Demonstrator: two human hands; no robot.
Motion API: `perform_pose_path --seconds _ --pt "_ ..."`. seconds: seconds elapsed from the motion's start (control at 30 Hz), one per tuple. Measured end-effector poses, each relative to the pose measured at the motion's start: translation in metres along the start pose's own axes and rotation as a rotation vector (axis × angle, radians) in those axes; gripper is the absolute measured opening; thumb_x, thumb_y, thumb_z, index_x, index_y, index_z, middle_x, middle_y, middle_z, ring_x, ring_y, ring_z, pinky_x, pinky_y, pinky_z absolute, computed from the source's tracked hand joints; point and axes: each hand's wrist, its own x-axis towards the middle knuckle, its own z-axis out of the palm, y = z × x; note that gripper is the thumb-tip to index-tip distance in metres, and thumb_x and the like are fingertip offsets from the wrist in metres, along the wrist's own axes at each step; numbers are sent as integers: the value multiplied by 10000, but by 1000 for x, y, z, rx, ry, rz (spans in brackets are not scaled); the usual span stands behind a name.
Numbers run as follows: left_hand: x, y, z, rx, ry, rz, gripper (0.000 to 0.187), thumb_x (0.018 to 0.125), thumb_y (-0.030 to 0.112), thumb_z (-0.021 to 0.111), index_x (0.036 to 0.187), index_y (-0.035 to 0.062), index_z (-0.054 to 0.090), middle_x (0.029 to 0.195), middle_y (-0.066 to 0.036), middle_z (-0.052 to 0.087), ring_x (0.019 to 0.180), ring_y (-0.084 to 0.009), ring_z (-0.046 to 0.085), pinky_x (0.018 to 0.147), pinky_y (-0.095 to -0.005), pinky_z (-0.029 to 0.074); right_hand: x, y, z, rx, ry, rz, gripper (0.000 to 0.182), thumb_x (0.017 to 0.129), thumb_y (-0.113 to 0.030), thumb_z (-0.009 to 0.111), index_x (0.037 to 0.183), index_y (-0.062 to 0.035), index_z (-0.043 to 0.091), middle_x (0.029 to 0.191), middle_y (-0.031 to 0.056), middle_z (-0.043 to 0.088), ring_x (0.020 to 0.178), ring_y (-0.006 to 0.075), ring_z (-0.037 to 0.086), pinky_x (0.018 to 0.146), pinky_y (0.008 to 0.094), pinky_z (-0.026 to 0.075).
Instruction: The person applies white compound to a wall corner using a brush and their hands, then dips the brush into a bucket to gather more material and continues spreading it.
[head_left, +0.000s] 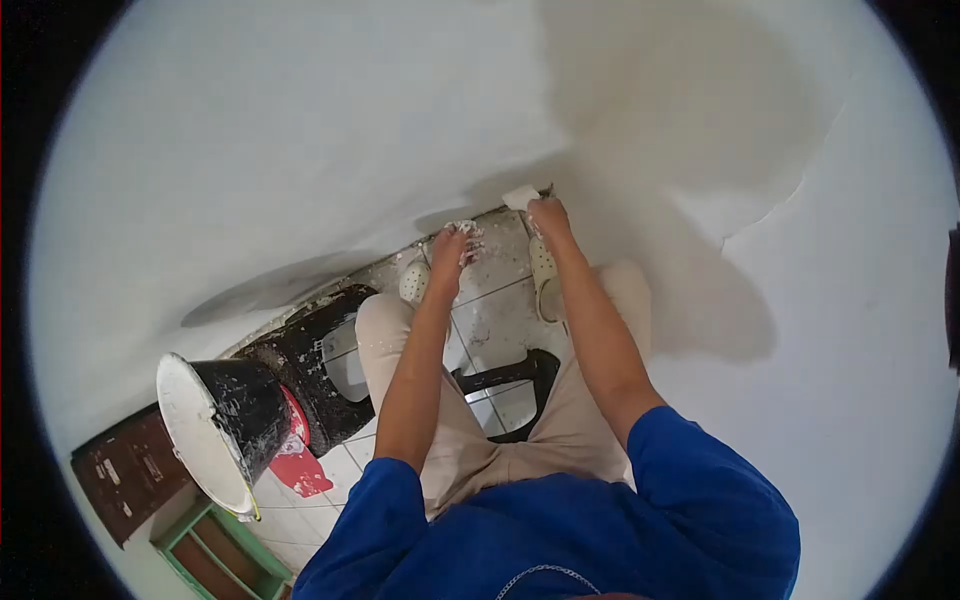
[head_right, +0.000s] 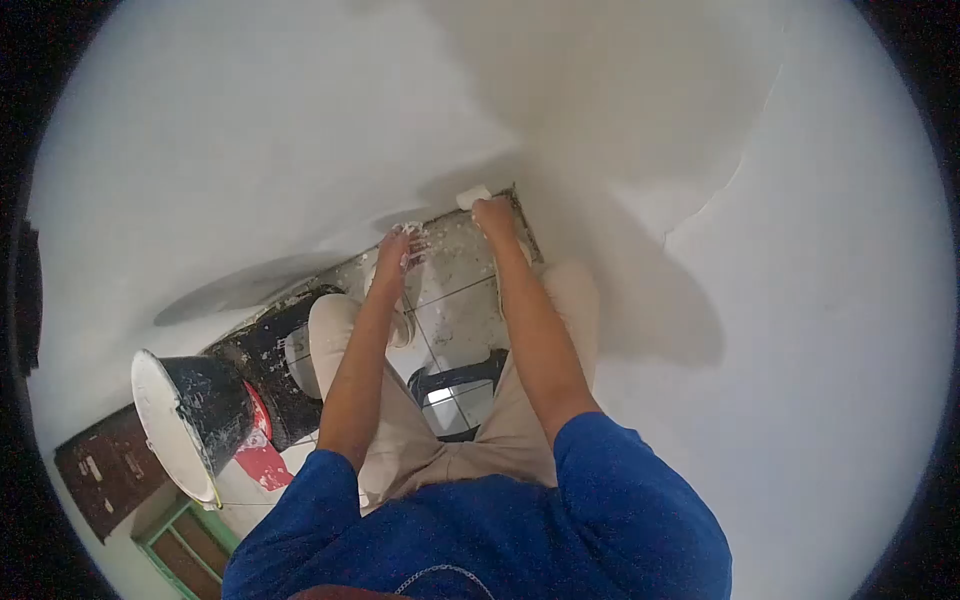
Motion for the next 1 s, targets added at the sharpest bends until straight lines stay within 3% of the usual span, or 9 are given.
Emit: perform_pose_path --seconds 0.07,0.17,0.27,0.37,0.6,0.67,0.77,0.87,1.0 --pt "-9 0 4 -25 21 -9 665 830 312 472 1365 77 154 1150 -82 501 926 -214 554 771 -369 435 8 16 10 -25 86 -120 170 684 -113 536 547 -31 476 511 19 415 438 112 357 416 286 260" --pt "14 9 8 9 11 52 645 841 291 457 1358 50 157 1162 -86 497 924 -206 554 766 -353 435 10 -19 6 277 -18 -202 159 677 -105 530 542 -45 470 525 0 420 450 101 357 421 277 251" --pt "2 12 4 -3 21 47 640 849 280 451 1356 32 150 1179 -94 488 926 -202 554 768 -339 432 -25 -37 -9 269 -24 -187 140 704 -123 555 601 -44 505 550 -12 439 456 88 367 412 261 257" --pt "-10 21 14 -106 78 145 300 810 211 446 1068 62 477 980 -33 558 811 -124 549 663 -273 432 -59 -56 -38 363 -105 -211 142 738 -153 580 673 -36 531 575 -20 449 463 72 376 406 245 268" --pt "-9 10 18 -34 54 104 290 817 207 453 1057 47 482 980 -41 556 811 -125 549 635 -263 427 -98 -54 -88 210 -82 -144 176 744 -181 551 679 -18 549 550 5 469 414 92 394 376 257 283" --pt "-5 5 9 23 81 120 293 817 209 452 1056 43 482 975 -45 556 802 -130 552 625 -264 428 -79 -46 -81 59 -64 -137 205 747 -217 565 652 -38 536 567 5 453 446 104 393 399 269 276" --pt "-4 3 0 2 69 121 299 817 210 454 1064 43 478 966 -47 555 799 -130 549 626 -271 436 -46 -39 -63 118 -100 -159 203 720 -190 551 597 -32 523 538 29 467 431 124 410 400 285 285" --pt "-14 16 11 -75 69 99 313 821 218 455 1082 47 471 962 -45 555 801 -130 548 638 -273 442 6 -11 -30 -57 130 -163 190 704 -152 535 569 -19 513 518 48 479 421 127 423 393 284 294" --pt "-10 14 12 -47 61 80 375 829 250 456 1146 54 424 1046 -57 534 853 -150 544 678 -293 439 14 -4 -4 -19 49 -172 166 701 -123 529 580 -9 515 530 48 485 428 125 429 396 282 309"
